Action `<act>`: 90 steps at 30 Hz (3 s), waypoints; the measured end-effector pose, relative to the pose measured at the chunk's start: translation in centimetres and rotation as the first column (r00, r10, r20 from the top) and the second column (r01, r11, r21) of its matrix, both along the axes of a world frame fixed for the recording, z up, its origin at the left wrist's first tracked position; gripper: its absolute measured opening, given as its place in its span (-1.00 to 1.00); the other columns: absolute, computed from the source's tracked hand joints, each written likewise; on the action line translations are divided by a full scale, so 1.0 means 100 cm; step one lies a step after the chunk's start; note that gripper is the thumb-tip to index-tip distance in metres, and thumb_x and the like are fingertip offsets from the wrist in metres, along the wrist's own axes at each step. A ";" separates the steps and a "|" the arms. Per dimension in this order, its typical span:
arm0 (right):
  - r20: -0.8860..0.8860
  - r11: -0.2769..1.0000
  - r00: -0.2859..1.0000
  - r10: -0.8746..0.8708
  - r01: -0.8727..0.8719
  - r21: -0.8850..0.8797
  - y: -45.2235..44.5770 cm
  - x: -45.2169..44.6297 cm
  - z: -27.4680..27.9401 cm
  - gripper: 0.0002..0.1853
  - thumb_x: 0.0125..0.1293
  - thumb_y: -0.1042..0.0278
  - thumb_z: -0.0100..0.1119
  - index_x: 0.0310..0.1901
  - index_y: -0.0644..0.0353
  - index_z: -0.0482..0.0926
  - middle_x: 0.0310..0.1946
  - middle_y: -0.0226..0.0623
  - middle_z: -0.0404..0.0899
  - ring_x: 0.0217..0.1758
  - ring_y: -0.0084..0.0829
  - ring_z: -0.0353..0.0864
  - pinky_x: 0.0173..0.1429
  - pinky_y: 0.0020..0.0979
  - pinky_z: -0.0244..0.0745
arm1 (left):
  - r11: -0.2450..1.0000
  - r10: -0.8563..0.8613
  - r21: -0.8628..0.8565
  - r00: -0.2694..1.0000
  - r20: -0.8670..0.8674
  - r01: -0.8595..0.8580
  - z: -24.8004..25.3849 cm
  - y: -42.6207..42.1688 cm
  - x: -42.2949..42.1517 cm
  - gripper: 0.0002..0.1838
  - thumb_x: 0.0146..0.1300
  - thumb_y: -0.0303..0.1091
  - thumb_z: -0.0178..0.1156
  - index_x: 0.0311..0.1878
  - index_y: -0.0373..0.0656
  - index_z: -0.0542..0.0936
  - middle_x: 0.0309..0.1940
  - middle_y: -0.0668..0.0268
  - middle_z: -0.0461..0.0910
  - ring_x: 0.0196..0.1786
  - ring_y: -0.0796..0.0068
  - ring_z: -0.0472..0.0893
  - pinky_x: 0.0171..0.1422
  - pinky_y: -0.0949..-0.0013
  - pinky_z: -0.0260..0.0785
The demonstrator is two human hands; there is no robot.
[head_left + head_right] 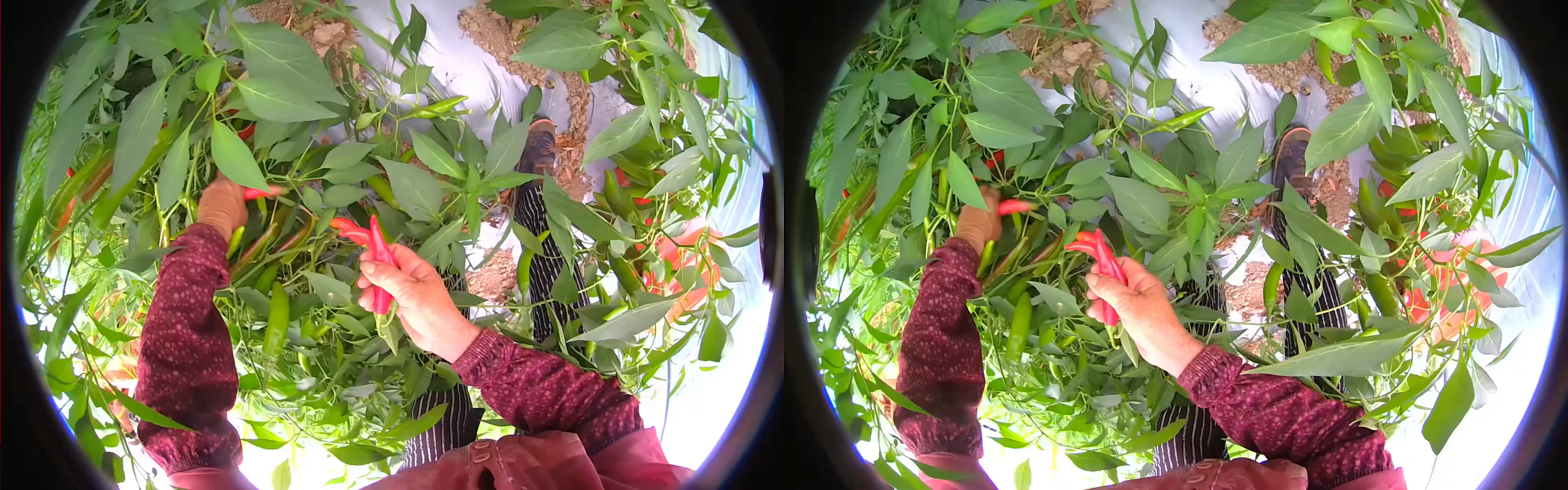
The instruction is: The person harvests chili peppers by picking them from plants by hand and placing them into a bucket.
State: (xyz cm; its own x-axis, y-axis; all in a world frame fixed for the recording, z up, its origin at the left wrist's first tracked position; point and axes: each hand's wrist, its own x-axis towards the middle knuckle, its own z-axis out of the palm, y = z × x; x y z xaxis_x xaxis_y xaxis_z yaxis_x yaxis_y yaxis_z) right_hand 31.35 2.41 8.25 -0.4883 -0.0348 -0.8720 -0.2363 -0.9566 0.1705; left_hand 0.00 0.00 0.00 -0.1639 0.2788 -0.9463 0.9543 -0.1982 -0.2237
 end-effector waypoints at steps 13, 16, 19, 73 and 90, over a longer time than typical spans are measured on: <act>0.000 1.000 1.000 0.018 -0.018 -0.008 0.000 0.000 0.003 -0.80 0.28 0.31 0.15 -0.13 0.17 0.44 -0.37 -0.39 0.52 -0.45 -0.60 0.52 -0.34 -0.58 0.43 | 0.997 0.002 0.075 0.999 -0.032 0.000 -0.014 -0.014 -0.012 -0.73 0.12 -0.37 0.08 -0.13 -0.28 0.56 -0.22 0.04 0.61 -0.13 0.16 0.60 -0.03 0.23 0.44; -0.004 1.000 1.000 0.015 -0.015 -0.016 0.000 -0.001 0.004 -0.80 0.27 0.32 0.15 -0.13 0.17 0.44 -0.37 -0.39 0.52 -0.44 -0.59 0.53 -0.34 -0.57 0.44 | 0.957 0.084 0.277 0.996 0.006 -0.082 -0.001 -0.014 -0.012 -0.69 0.09 -0.40 0.10 -0.07 -0.31 0.50 -0.26 0.01 0.60 -0.16 0.11 0.60 -0.06 0.21 0.45; -0.016 0.999 0.999 0.030 -0.030 -0.010 0.001 -0.001 0.004 -0.80 0.27 0.32 0.15 -0.12 0.17 0.44 -0.37 -0.38 0.52 -0.43 -0.58 0.53 -0.33 -0.57 0.44 | 0.951 0.189 0.226 0.975 0.119 -0.212 0.011 -0.011 -0.019 -0.67 0.06 -0.47 0.13 -0.06 -0.29 0.46 -0.28 -0.01 0.58 -0.20 0.04 0.59 -0.08 0.18 0.45; -0.017 0.980 0.991 -0.131 0.132 0.151 0.026 0.002 -0.002 -0.53 0.15 0.39 0.29 0.11 0.17 0.41 0.05 -0.38 0.46 0.13 -0.56 0.40 0.20 -0.44 0.31 | 0.725 0.554 0.015 0.596 0.581 -0.689 0.154 0.047 0.195 -0.39 0.02 -0.51 0.24 0.20 -0.21 0.31 -0.04 0.03 0.46 -0.16 0.12 0.60 -0.26 0.30 0.51; 0.065 0.999 0.996 -0.053 0.053 0.005 0.014 0.004 -0.008 -0.68 0.24 0.37 0.15 0.04 0.15 0.46 -0.34 -0.41 0.52 -0.31 -0.51 0.52 -0.21 -0.42 0.46 | 0.802 0.016 0.597 1.000 0.012 -0.020 -0.025 0.006 -0.026 -0.74 0.14 -0.51 0.00 -0.07 -0.26 0.48 -0.26 -0.10 0.54 -0.19 0.15 0.61 -0.17 0.23 0.50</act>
State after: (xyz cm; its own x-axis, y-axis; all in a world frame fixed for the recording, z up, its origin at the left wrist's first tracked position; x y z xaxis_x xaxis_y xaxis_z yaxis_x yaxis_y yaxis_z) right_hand 31.74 3.84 7.41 -0.4320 -0.0075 -0.9019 -0.2972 -0.9429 0.1502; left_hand -2.56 0.65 -2.47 -0.1698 0.7857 -0.5948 0.9580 -0.0100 -0.2866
